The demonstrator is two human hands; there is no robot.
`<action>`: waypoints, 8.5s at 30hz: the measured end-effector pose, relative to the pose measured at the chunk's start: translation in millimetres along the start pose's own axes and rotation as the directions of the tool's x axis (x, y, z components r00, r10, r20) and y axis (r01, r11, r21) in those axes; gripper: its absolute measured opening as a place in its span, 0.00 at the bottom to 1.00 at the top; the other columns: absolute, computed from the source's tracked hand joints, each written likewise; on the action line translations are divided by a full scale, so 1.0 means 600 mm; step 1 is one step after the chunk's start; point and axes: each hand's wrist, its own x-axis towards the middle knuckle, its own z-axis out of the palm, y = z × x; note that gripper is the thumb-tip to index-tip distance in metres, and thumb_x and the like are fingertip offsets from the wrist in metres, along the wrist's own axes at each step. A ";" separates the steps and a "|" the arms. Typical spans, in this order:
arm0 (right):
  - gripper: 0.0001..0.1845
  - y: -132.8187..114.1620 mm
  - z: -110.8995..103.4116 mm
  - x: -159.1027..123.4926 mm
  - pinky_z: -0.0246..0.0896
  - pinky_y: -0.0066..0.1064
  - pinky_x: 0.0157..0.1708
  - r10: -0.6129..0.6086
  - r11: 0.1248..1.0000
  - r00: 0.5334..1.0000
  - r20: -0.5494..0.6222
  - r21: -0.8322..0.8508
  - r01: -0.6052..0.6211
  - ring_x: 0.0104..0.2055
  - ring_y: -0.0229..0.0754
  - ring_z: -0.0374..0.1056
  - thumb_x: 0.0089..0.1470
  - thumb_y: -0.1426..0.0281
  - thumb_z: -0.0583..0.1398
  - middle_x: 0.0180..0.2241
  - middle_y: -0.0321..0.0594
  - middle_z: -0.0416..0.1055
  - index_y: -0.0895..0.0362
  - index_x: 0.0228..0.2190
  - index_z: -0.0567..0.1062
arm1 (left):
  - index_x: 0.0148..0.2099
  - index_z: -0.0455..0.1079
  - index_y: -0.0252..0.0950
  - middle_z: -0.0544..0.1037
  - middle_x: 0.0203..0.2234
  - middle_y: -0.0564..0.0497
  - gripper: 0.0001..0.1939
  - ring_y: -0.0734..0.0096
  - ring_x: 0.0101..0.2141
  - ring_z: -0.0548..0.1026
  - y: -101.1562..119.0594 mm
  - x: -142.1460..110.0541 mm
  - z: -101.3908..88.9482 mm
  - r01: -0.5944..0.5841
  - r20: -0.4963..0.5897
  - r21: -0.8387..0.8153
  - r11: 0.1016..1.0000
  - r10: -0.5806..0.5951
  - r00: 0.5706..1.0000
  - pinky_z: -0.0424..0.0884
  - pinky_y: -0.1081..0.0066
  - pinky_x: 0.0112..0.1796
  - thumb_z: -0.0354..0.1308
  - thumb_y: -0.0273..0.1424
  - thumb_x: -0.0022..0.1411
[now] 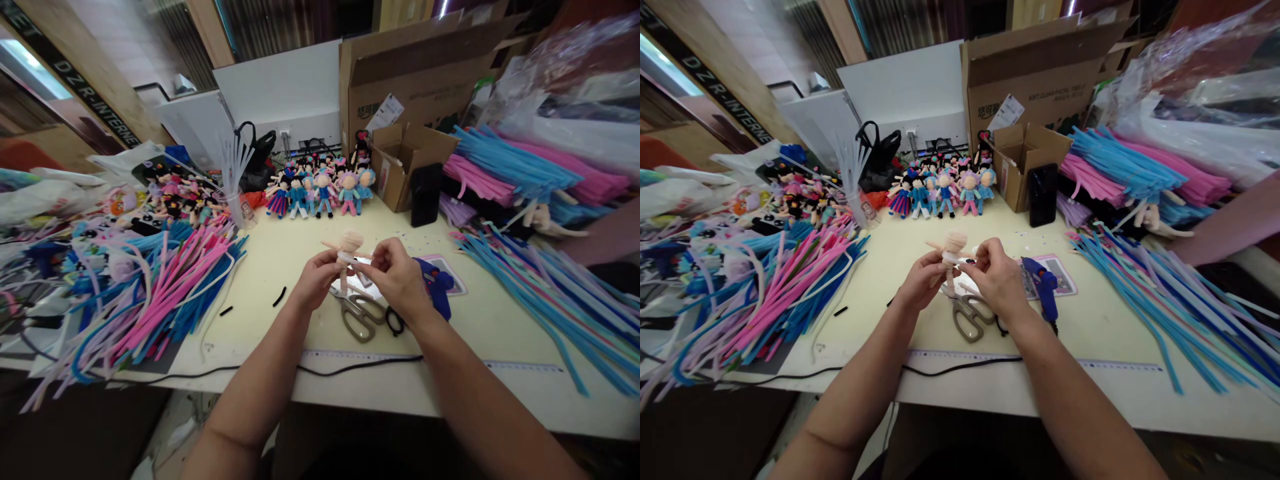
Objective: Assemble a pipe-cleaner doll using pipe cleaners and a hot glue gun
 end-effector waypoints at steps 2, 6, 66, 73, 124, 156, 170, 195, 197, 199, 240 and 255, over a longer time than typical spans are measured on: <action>0.18 0.001 0.000 0.000 0.54 0.28 0.26 0.031 0.999 0.999 0.014 0.025 -0.032 0.23 0.36 0.61 0.45 0.63 0.66 0.22 0.28 0.64 0.53 0.34 0.64 | 0.35 0.74 0.33 0.77 0.26 0.52 0.14 0.73 0.26 0.75 0.001 -0.001 0.000 0.017 0.009 0.003 1.000 -0.017 1.000 0.69 0.70 0.33 0.67 0.28 0.41; 0.18 0.003 0.000 0.001 0.54 0.29 0.27 0.036 0.999 0.999 0.036 0.021 -0.036 0.23 0.36 0.60 0.45 0.63 0.66 0.21 0.27 0.63 0.53 0.35 0.64 | 0.35 0.73 0.33 0.76 0.24 0.53 0.13 0.74 0.24 0.73 0.003 -0.003 0.000 0.033 0.030 0.023 0.999 -0.034 0.999 0.67 0.73 0.28 0.66 0.29 0.42; 0.11 0.012 0.004 0.003 0.52 0.28 0.25 -0.044 0.998 0.994 0.096 -0.048 0.048 0.23 0.36 0.60 0.50 0.63 0.62 0.21 0.31 0.66 0.54 0.25 0.66 | 0.32 0.75 0.33 0.76 0.23 0.52 0.13 0.73 0.27 0.71 -0.004 0.006 -0.016 -0.091 -0.091 0.389 0.917 0.136 0.986 0.66 0.71 0.33 0.67 0.36 0.45; 0.11 0.012 0.005 0.003 0.52 0.28 0.25 -0.038 0.997 0.992 0.122 -0.060 0.045 0.24 0.36 0.61 0.50 0.62 0.62 0.21 0.32 0.66 0.54 0.25 0.66 | 0.33 0.75 0.33 0.77 0.26 0.50 0.15 0.71 0.28 0.73 -0.005 0.008 -0.016 -0.036 -0.028 0.290 0.956 0.046 0.999 0.67 0.68 0.35 0.68 0.37 0.44; 0.08 0.033 0.009 0.007 0.56 0.29 0.27 0.062 0.996 0.981 0.187 0.047 -0.071 0.26 0.38 0.63 0.48 0.64 0.62 0.24 0.32 0.69 0.53 0.30 0.71 | 0.32 0.74 0.32 0.75 0.23 0.51 0.20 0.74 0.25 0.70 -0.017 0.011 -0.009 -0.037 -0.089 0.175 0.984 0.053 0.995 0.65 0.72 0.30 0.66 0.45 0.45; 0.12 0.027 0.008 0.002 0.53 0.28 0.27 0.033 0.999 0.980 0.195 -0.023 -0.029 0.27 0.38 0.64 0.52 0.58 0.60 0.25 0.34 0.71 0.53 0.32 0.71 | 0.36 0.68 0.33 0.75 0.26 0.52 0.14 0.72 0.25 0.74 -0.025 0.008 -0.002 -0.079 0.010 0.232 0.969 0.079 0.997 0.71 0.68 0.31 0.63 0.36 0.49; 0.09 0.016 0.015 -0.004 0.53 0.28 0.26 -0.028 0.986 0.997 0.069 -0.161 0.039 0.25 0.39 0.65 0.52 0.60 0.58 0.23 0.35 0.71 0.53 0.28 0.71 | 0.35 0.64 0.35 0.73 0.25 0.54 0.16 0.76 0.21 0.71 -0.033 0.005 0.001 -0.127 0.048 0.324 0.937 0.118 0.992 0.65 0.74 0.23 0.62 0.42 0.53; 0.11 0.018 0.005 0.000 0.57 0.28 0.28 0.006 0.995 0.989 0.148 0.093 -0.020 0.27 0.37 0.65 0.55 0.61 0.56 0.24 0.34 0.71 0.55 0.30 0.73 | 0.35 0.68 0.35 0.75 0.25 0.53 0.12 0.75 0.23 0.71 -0.021 0.002 0.010 -0.111 0.008 0.253 0.961 0.112 0.994 0.65 0.72 0.27 0.61 0.36 0.50; 0.11 0.017 0.005 0.000 0.58 0.29 0.29 0.009 0.995 0.989 0.148 0.100 -0.024 0.27 0.37 0.65 0.55 0.62 0.56 0.24 0.35 0.71 0.56 0.30 0.73 | 0.35 0.68 0.35 0.75 0.25 0.53 0.12 0.75 0.23 0.71 -0.022 0.002 0.008 -0.107 0.006 0.251 0.962 0.109 0.994 0.65 0.72 0.28 0.61 0.37 0.50; 0.12 0.017 0.006 0.000 0.58 0.29 0.29 0.010 0.992 0.987 0.161 0.122 -0.030 0.27 0.38 0.65 0.55 0.61 0.57 0.25 0.35 0.71 0.56 0.31 0.74 | 0.34 0.68 0.35 0.74 0.24 0.53 0.12 0.75 0.23 0.71 -0.023 0.003 0.004 -0.112 -0.008 0.271 0.956 0.119 0.993 0.65 0.72 0.28 0.61 0.37 0.50; 0.19 0.098 -0.156 -0.070 0.67 0.37 0.35 0.192 0.979 0.884 -0.426 0.150 -0.141 0.37 0.44 0.70 0.51 0.56 0.61 0.37 0.41 0.73 0.53 0.42 0.74 | 0.34 0.71 0.34 0.76 0.30 0.51 0.15 0.75 0.26 0.74 0.002 0.009 -0.008 0.032 -0.105 -0.009 0.999 -0.032 0.994 0.65 0.74 0.28 0.67 0.37 0.45; 0.25 0.150 -0.130 -0.061 0.62 0.34 0.26 0.298 0.832 0.953 -0.052 -0.476 -0.286 0.29 0.47 0.69 0.40 0.50 0.63 0.27 0.43 0.74 0.56 0.34 0.76 | 0.31 0.72 0.33 0.74 0.27 0.52 0.18 0.74 0.25 0.74 -0.004 0.008 -0.005 -0.016 -0.110 0.063 0.998 0.023 0.994 0.65 0.75 0.27 0.70 0.39 0.41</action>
